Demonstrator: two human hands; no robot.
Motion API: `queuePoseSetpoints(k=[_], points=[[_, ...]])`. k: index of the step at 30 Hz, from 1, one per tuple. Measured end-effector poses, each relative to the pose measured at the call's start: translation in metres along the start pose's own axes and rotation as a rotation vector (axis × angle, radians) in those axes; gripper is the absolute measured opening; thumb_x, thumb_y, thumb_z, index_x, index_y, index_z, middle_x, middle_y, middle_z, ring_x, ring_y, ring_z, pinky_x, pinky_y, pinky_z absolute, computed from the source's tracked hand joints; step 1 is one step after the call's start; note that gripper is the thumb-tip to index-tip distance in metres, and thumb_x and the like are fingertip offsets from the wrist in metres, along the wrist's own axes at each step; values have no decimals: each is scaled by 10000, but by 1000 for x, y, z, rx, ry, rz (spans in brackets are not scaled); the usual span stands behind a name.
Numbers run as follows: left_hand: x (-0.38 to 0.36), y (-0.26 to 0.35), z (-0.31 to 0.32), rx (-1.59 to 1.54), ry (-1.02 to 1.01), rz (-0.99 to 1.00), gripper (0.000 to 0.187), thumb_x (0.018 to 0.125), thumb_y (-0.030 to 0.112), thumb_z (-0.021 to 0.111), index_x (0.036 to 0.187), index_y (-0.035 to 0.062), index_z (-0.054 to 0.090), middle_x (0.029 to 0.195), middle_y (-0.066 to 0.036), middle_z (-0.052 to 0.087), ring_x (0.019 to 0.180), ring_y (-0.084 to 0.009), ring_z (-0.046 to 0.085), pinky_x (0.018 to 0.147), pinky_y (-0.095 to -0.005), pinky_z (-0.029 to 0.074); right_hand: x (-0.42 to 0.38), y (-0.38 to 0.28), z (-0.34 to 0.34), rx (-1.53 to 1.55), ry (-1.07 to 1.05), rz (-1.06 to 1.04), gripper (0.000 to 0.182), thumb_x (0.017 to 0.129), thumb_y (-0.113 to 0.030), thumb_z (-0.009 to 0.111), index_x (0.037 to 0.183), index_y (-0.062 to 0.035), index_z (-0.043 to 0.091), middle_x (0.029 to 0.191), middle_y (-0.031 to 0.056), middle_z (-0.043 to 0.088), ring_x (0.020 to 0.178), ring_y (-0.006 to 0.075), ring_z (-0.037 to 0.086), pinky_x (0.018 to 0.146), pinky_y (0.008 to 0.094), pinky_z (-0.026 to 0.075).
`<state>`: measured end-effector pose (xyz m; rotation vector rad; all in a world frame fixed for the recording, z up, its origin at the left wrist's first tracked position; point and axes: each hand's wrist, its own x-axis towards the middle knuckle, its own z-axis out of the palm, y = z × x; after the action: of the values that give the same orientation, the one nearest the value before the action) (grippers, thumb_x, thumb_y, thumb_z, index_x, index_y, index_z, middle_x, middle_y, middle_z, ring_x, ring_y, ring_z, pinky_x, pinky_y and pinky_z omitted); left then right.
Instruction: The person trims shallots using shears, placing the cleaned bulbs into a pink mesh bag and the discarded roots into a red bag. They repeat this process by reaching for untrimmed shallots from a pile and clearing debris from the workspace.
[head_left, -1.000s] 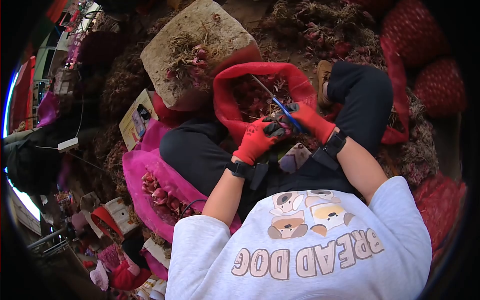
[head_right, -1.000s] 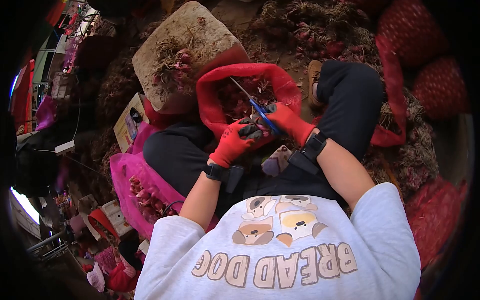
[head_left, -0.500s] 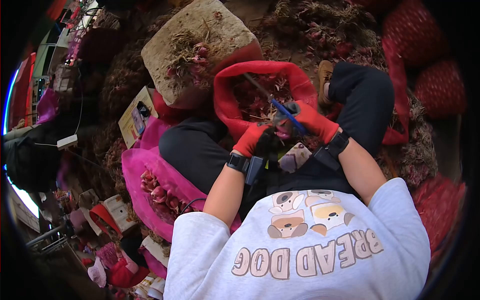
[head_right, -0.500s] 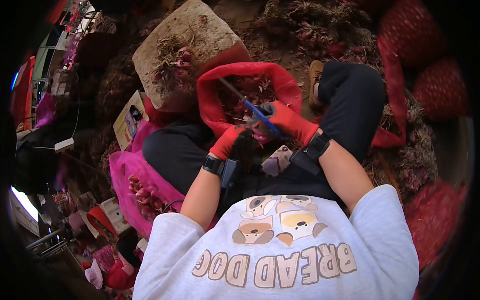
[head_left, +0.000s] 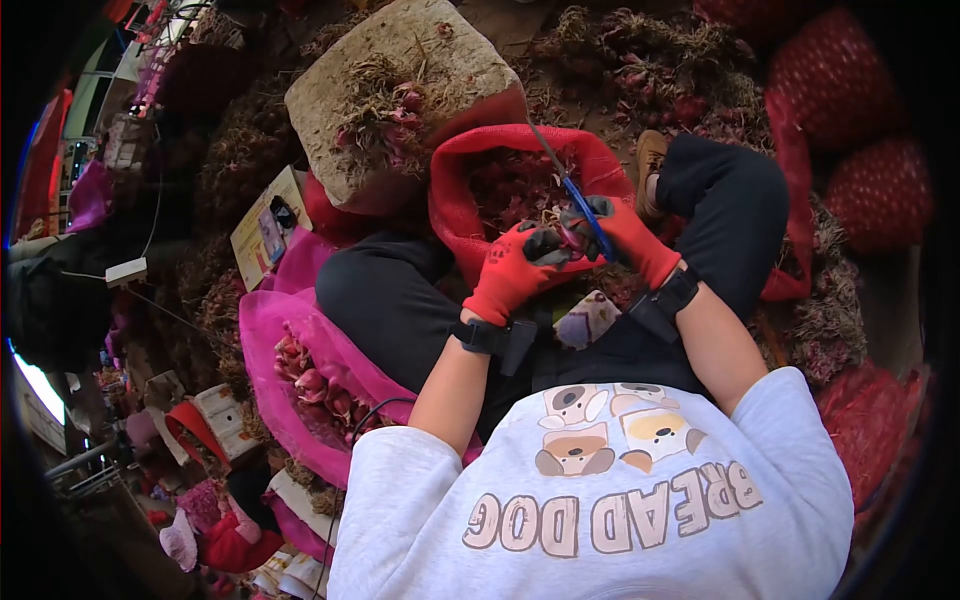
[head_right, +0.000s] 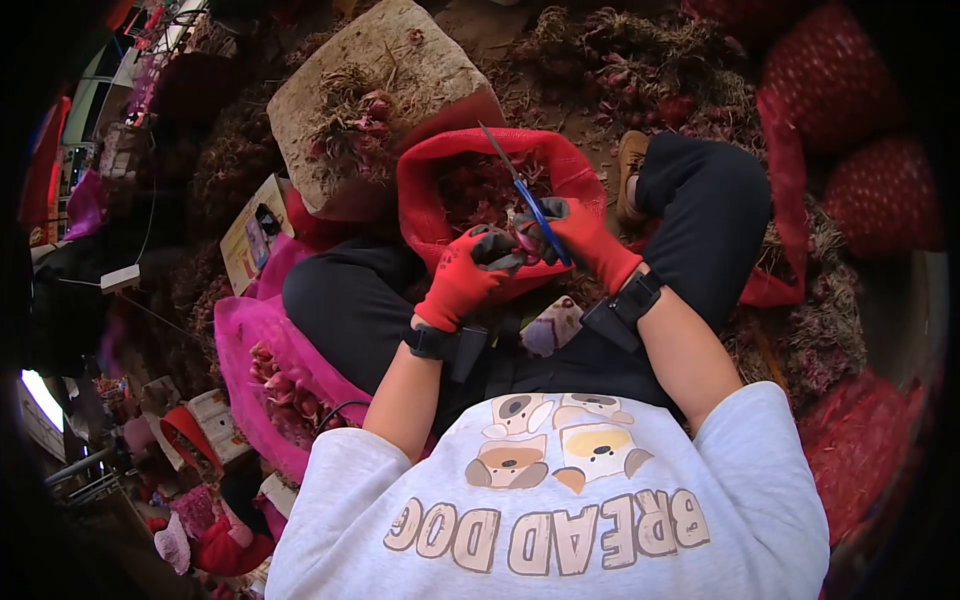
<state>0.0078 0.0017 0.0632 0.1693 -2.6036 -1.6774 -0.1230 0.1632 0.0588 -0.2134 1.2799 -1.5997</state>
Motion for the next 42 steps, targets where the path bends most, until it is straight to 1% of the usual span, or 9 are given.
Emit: queuePoseSetpoints(k=[5,9,13,16,17,21,30,39,42], points=[[2,10,20,452,169,158,216,630,150,734,790,96,600,839,-80,550,800,-301,564,699,-373,454,0,9,-9,-111,12,47,271,841,-197,646,1040,-14,614,787,42,624,600,97,591,515,230,486],[0,22,36,435,270,272,251,606,177,743,772,93,575,893,-79,552,871,-304,556,723,-388,447,13,26,-16,32,112,-5,274,855,-208,633,1057,-25,604,788,16,617,579,76,578,506,207,474],[-3,14,30,245,102,-62,347,613,124,756,914,72,590,1026,-86,538,1012,-346,513,800,-389,447,7,11,-13,194,203,-22,176,852,-173,622,982,-56,608,717,6,608,534,78,552,456,205,442],[-5,11,21,365,375,-141,426,608,138,769,993,86,596,1043,-92,530,1025,-340,509,810,-398,448,7,12,-12,174,239,-24,170,860,-175,617,983,-58,609,734,3,613,539,73,547,449,203,434],[-2,13,20,421,455,-26,463,616,181,767,1039,106,594,1070,-96,521,1025,-325,508,798,-394,450,7,11,-10,172,239,-16,170,860,-171,617,988,-58,609,739,4,615,555,75,559,455,204,443],[5,19,24,552,267,42,388,635,248,746,973,119,605,986,-90,540,931,-310,533,769,-403,421,5,8,2,234,241,-37,176,854,-154,628,1000,-57,609,759,8,625,627,88,609,495,213,487],[8,13,39,704,304,101,317,616,231,745,858,90,596,952,-96,537,907,-310,533,771,-413,400,11,19,4,227,258,-121,200,832,-127,657,996,-22,613,776,39,637,661,122,638,550,234,530],[15,3,25,270,169,184,254,600,76,708,841,86,629,842,-120,584,784,-323,554,673,-420,446,11,25,0,324,239,-117,184,874,-158,584,988,-15,590,739,38,606,612,116,598,521,229,501],[4,-6,25,282,-3,263,229,704,95,686,927,75,633,914,-103,633,856,-258,594,725,-367,471,15,22,-16,410,127,-160,237,886,-197,574,1077,-56,558,780,20,588,618,116,588,524,242,486]])
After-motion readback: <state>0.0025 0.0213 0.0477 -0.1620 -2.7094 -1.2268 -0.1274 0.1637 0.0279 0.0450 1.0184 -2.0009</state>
